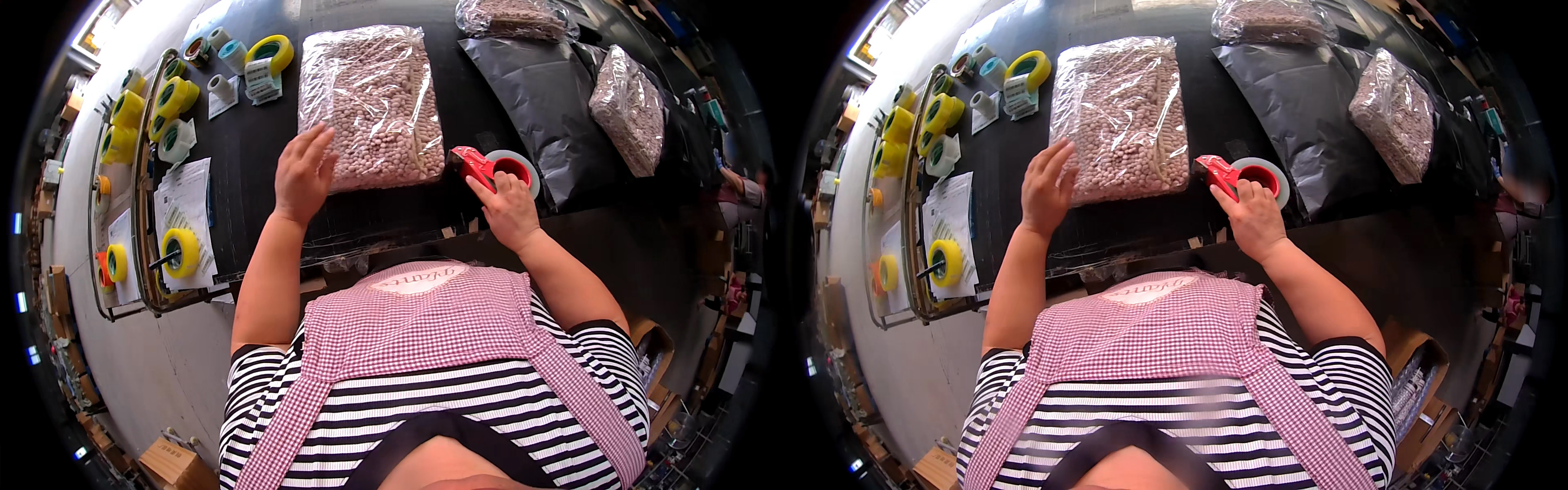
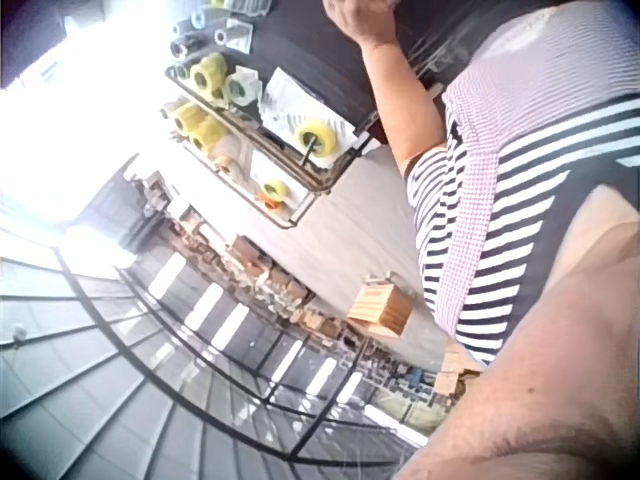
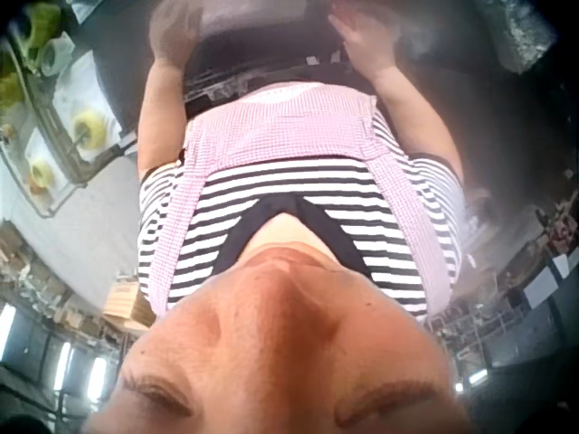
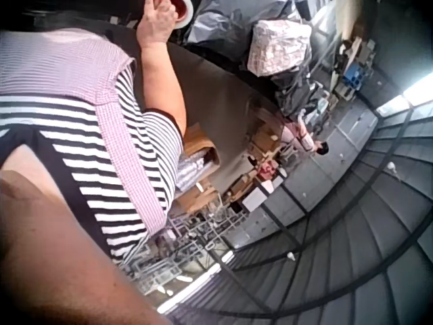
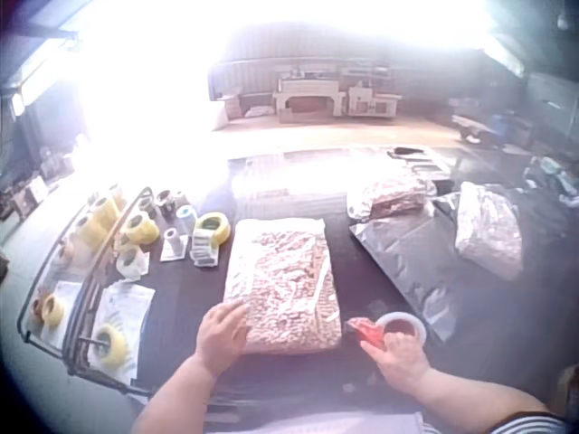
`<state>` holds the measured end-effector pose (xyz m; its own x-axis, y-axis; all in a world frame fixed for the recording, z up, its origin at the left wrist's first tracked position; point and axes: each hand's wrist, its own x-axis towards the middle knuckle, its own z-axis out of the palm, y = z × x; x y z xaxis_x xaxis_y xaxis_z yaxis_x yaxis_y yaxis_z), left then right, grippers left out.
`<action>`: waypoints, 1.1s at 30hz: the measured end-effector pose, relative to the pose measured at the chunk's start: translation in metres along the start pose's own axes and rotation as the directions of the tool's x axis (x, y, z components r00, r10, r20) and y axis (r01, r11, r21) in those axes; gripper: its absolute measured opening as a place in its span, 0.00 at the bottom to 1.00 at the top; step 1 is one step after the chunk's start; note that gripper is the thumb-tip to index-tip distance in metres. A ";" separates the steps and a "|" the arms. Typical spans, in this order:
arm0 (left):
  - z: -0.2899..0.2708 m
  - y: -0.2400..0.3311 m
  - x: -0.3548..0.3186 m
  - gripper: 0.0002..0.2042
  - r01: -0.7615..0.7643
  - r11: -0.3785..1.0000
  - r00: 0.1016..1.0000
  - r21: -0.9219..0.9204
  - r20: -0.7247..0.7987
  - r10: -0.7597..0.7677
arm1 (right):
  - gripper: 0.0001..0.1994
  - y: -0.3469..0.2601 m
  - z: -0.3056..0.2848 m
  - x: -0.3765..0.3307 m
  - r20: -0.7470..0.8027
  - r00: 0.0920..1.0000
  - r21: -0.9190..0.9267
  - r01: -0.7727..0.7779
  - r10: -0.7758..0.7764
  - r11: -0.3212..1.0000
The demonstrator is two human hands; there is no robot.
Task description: The person places items into plastic bags and seals them using a tape dispenser by hand.
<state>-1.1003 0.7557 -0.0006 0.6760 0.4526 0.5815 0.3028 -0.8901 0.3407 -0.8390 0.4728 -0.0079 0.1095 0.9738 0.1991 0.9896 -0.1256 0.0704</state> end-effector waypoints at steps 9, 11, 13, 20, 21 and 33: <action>0.135 0.117 0.039 0.30 -0.129 0.958 0.920 0.257 0.391 0.019 | 0.25 -0.013 -0.001 -0.002 0.016 0.996 -0.013 -0.086 0.086 0.996; 0.142 0.114 0.041 0.25 -0.038 0.975 0.929 0.218 0.366 -0.045 | 0.25 -0.018 -0.005 -0.001 0.026 0.993 -0.003 -0.114 0.114 0.993; 0.148 0.111 0.040 0.19 0.015 0.981 0.937 0.194 0.338 -0.082 | 0.19 -0.021 -0.007 0.009 0.011 0.994 -0.043 -0.110 0.111 0.993; 0.152 0.106 0.039 0.18 0.047 0.954 0.882 0.295 0.436 -0.178 | 0.17 0.018 -0.026 0.103 0.191 0.852 -0.262 -0.434 0.487 0.862; 0.150 0.108 0.041 0.19 0.034 0.962 0.895 0.272 0.419 -0.150 | 0.20 0.039 -0.036 0.107 0.075 0.903 -0.207 -0.402 0.424 0.892; 0.162 0.119 0.094 0.19 0.143 0.926 0.795 0.350 0.517 -0.319 | 0.24 0.107 0.047 0.103 0.351 0.659 0.923 -0.363 0.665 -0.128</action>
<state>-0.8919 0.6835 -0.0256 0.7879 0.6152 -0.0279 0.6125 -0.7780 0.1397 -0.7176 0.5691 -0.0260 0.7632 0.6247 -0.1652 -0.0801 -0.1623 -0.9835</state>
